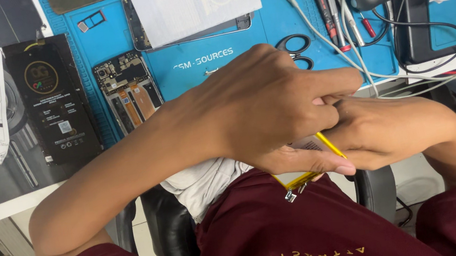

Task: The person sits at a repair bench and connects the contact tabs of a phone battery to red and black wires, holding the connections in place. They then set the battery aside and work on a disassembled phone chassis on the mat, pressing on its internal components.

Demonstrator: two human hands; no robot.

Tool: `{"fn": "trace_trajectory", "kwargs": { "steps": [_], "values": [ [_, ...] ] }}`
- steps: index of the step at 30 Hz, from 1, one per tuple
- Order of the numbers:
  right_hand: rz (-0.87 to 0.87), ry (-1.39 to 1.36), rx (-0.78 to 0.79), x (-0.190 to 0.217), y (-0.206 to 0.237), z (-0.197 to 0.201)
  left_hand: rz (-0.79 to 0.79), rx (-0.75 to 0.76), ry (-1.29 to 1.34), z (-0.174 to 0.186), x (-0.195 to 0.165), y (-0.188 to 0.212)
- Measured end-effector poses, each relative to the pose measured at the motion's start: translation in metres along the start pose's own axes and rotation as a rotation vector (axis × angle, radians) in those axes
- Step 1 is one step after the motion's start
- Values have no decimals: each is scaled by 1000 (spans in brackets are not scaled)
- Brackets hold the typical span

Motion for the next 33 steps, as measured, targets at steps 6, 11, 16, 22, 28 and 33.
{"fn": "trace_trajectory", "kwargs": {
  "steps": [6, 11, 16, 22, 28, 33],
  "values": [
    [5, 15, -11, -1, 1, -1, -40, -18, 6, 2, 1, 0],
    [-17, -34, 29, -2, 0, -5, -62, -35, 8, 4, 3, 2],
    [-33, -38, 30, -5, 0, -6, -82, -55, 0, 6, 4, 3],
    [25, -74, -50, -4, 2, -5, -87, -51, -17, 5, 5, 3],
    [8, -34, -93, -8, 5, -8, -82, -48, -24, 4, 7, 3],
    [-2, -56, -120, -8, 4, -8, -85, -56, -29, 4, 6, 3]
  ]
}}
Point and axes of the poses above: each hand's wrist, its own y-axis away from the middle knuckle, its own z-axis out of the back of the hand, x = y × z, the point moved 6 cm from there along -y, towards the middle knuckle, and after that the axes turned 14 degrees about y, right-handed, at the moved point
